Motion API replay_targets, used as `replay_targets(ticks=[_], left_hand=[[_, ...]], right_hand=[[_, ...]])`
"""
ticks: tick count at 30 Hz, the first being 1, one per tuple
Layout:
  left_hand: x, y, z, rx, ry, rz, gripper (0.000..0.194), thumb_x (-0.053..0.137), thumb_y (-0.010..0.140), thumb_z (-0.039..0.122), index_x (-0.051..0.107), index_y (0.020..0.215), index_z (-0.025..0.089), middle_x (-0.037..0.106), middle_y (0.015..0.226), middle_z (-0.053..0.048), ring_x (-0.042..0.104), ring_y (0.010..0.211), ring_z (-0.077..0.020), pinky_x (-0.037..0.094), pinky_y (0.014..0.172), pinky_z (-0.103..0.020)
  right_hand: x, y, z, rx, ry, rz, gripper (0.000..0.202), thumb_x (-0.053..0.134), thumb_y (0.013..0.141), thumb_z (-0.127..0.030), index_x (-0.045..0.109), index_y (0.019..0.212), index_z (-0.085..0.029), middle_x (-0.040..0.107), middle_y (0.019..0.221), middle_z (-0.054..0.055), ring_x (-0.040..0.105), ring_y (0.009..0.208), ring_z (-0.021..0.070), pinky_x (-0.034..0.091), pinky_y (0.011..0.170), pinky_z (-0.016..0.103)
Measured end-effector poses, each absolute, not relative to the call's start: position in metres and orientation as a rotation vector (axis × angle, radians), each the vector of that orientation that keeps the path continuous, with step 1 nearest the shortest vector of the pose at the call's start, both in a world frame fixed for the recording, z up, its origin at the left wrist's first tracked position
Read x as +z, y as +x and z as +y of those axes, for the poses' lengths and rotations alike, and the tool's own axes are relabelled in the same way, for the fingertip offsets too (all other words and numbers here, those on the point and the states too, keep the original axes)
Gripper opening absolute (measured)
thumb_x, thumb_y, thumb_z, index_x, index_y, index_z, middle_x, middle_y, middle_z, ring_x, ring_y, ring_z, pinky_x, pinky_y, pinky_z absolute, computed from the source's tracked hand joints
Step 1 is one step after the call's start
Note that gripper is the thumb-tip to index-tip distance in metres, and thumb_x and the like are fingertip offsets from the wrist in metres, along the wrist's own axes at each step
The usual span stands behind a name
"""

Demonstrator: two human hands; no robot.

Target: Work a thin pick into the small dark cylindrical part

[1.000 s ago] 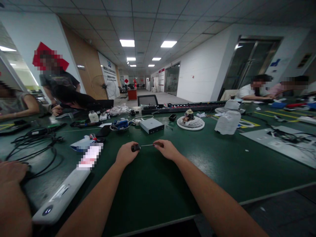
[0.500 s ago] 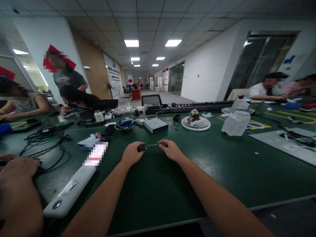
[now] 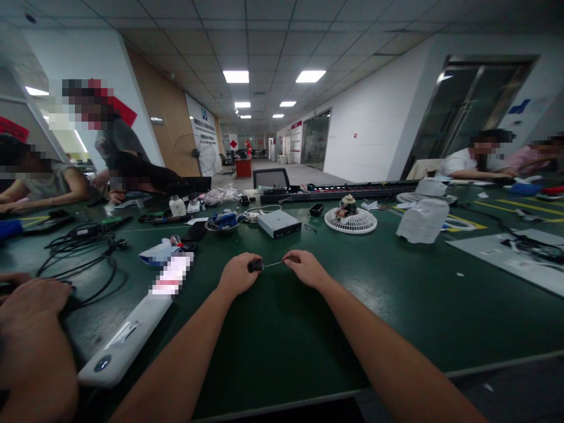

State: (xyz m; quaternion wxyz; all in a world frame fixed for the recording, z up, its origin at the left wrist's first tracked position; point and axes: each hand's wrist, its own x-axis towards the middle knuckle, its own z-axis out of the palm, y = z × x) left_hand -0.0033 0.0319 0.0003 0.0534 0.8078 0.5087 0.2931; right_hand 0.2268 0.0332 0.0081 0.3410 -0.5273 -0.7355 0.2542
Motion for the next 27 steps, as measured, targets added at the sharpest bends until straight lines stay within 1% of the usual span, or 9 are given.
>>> replay_targets(ticks=[5, 9, 14, 18, 22, 25, 27], left_hand=[[0.0003, -0.004, 0.0321, 0.908, 2.452, 1.549, 0.03, 0.067, 0.077, 0.019, 0.069, 0.107, 0.023, 0.071, 0.106, -0.003, 0.065, 0.098, -0.0222, 0.05, 0.089, -0.033], [0.0003, -0.0034, 0.0314, 0.896, 2.452, 1.545, 0.029, 0.068, 0.076, 0.019, 0.07, 0.105, 0.023, 0.071, 0.104, -0.003, 0.066, 0.096, -0.0223, 0.05, 0.087, -0.033], [0.0016, -0.0008, 0.0296, 0.899, 2.456, 1.555, 0.03, 0.068, 0.076, 0.019, 0.07, 0.107, 0.023, 0.071, 0.104, -0.004, 0.066, 0.097, -0.023, 0.05, 0.087, -0.033], [0.0028, 0.0002, 0.0282, 0.898, 2.461, 1.565, 0.031, 0.069, 0.075, 0.017, 0.071, 0.105, 0.024, 0.072, 0.103, -0.003, 0.066, 0.096, -0.023, 0.05, 0.087, -0.033], [0.0047, 0.0009, 0.0271, 0.915, 2.462, 1.589, 0.029, 0.069, 0.076, 0.018, 0.07, 0.104, 0.024, 0.072, 0.104, -0.002, 0.066, 0.096, -0.0226, 0.05, 0.087, -0.032], [0.0049, 0.001, 0.0277, 0.925, 2.441, 1.646, 0.028, 0.069, 0.077, 0.02, 0.07, 0.105, 0.025, 0.072, 0.103, -0.003, 0.065, 0.097, -0.0235, 0.049, 0.089, -0.033], [0.004, 0.0003, 0.0291, 0.944, 2.402, 1.71, 0.029, 0.069, 0.077, 0.02, 0.07, 0.106, 0.024, 0.072, 0.104, -0.004, 0.065, 0.097, -0.0244, 0.048, 0.089, -0.034]], right_hand=[[0.007, 0.2268, 0.0328, 0.651, -1.379, -1.925, 0.022, 0.054, 0.087, -0.025, 0.072, 0.096, -0.017, 0.071, 0.082, 0.005, 0.063, 0.073, 0.0188, 0.045, 0.067, 0.03], [0.0033, 0.2266, 0.0349, 0.641, -1.356, -1.964, 0.021, 0.054, 0.087, -0.027, 0.072, 0.093, -0.018, 0.072, 0.083, 0.005, 0.064, 0.075, 0.019, 0.045, 0.068, 0.029], [0.0023, 0.2259, 0.0357, 0.592, -1.377, -1.972, 0.024, 0.052, 0.089, -0.026, 0.071, 0.1, -0.016, 0.072, 0.086, 0.007, 0.064, 0.077, 0.0195, 0.045, 0.069, 0.029], [0.0057, 0.2254, 0.0329, 0.563, -1.376, -2.018, 0.022, 0.054, 0.088, -0.026, 0.073, 0.093, -0.017, 0.073, 0.085, 0.006, 0.064, 0.077, 0.0189, 0.044, 0.069, 0.028], [0.0068, 0.2243, 0.0311, 0.544, -1.396, -2.022, 0.023, 0.051, 0.09, -0.026, 0.071, 0.095, -0.017, 0.073, 0.089, 0.006, 0.064, 0.079, 0.0182, 0.043, 0.069, 0.026], [0.0059, 0.2238, 0.0306, 0.488, -1.461, -1.995, 0.022, 0.052, 0.09, -0.029, 0.07, 0.088, -0.017, 0.071, 0.082, 0.007, 0.063, 0.075, 0.0197, 0.039, 0.066, 0.028], [0.0054, 0.2232, 0.0298, 0.448, -1.507, -1.959, 0.03, 0.047, 0.093, -0.034, 0.067, 0.079, -0.017, 0.068, 0.075, 0.008, 0.061, 0.07, 0.0199, 0.036, 0.063, 0.029]])
